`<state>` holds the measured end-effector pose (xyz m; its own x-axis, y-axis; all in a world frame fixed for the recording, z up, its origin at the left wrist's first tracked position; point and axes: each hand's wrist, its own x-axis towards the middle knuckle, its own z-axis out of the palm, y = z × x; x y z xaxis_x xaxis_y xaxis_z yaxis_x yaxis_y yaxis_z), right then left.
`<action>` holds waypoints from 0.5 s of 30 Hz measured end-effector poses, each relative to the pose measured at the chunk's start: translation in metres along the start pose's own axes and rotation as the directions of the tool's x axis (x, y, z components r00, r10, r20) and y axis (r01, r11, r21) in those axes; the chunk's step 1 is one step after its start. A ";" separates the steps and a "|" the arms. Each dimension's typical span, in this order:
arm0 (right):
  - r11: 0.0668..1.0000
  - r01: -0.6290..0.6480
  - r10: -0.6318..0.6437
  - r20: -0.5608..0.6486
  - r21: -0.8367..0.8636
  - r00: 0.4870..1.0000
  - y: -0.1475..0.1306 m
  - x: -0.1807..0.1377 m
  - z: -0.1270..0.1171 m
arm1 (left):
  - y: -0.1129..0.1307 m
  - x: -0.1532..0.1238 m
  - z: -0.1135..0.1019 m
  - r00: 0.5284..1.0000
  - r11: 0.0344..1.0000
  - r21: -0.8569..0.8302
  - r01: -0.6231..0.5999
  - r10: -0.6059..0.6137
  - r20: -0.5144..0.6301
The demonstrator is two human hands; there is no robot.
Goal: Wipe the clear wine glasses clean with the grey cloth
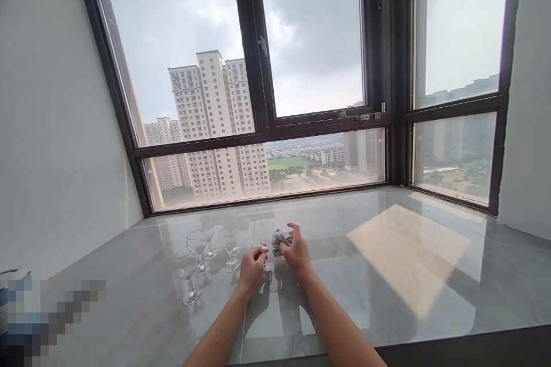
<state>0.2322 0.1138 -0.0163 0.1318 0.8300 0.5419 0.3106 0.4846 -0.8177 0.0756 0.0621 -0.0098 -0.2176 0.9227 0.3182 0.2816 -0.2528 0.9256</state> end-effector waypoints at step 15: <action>1.000 -0.009 0.009 -0.004 0.015 1.000 -0.001 -0.002 -0.001 | -0.005 0.001 0.001 1.000 0.997 -0.074 -0.012 0.014 0.027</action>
<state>0.2328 0.1118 -0.0164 0.1382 0.8333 0.5352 0.2953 0.4812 -0.8254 0.0749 0.0644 -0.0145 -0.1888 0.9266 0.3251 0.2138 -0.2843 0.9346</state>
